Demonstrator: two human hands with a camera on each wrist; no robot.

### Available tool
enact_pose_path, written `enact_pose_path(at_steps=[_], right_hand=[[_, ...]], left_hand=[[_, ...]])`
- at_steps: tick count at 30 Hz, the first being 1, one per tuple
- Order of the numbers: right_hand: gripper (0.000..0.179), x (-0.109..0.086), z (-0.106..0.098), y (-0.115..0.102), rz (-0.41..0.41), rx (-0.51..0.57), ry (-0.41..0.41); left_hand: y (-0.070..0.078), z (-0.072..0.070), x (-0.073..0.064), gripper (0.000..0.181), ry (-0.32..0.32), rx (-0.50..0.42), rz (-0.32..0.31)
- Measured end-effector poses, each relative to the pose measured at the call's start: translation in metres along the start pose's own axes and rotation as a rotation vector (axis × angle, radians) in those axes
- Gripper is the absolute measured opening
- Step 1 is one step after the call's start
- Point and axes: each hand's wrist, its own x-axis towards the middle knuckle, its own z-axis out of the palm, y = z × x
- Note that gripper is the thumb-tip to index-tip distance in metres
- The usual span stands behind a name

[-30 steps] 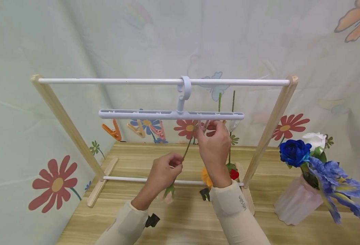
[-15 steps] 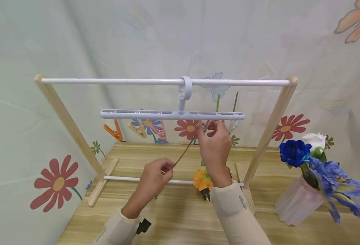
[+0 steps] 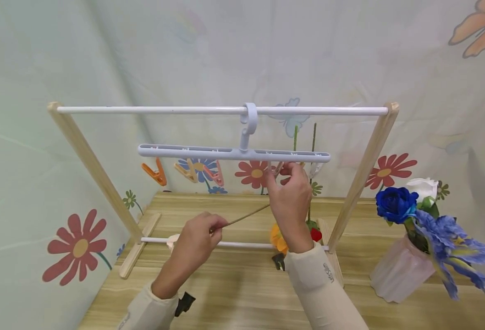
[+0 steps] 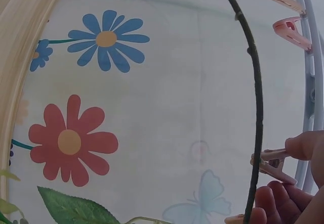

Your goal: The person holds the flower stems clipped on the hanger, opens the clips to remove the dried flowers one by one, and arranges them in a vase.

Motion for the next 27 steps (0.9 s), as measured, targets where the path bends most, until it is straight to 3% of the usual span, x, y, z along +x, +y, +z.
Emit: enact_pose_path(at_steps=[15,17,20,23,27], right_hand=[[0.037,-0.006,-0.012,0.006,-0.016,-0.065,-0.032],[0.033,-0.012,-0.015,0.006,-0.066,-0.091,-0.054],[0.025,-0.021,-0.020,0.006,-0.213,-0.153,-0.120],[0.019,-0.030,-0.024,0.006,-0.364,-0.231,-0.240],[0.023,-0.037,-0.029,0.005,-0.492,-0.323,-0.423]], left_hand=[[0.019,-0.012,0.010,0.026,-0.019,0.073,0.103],[0.022,-0.012,0.012,0.026,-0.024,0.083,0.113],[0.024,-0.012,0.014,0.024,-0.022,0.096,0.148],[0.026,-0.012,0.015,0.023,-0.011,0.119,0.185],[0.030,-0.011,0.016,0.022,-0.018,0.148,0.201]])
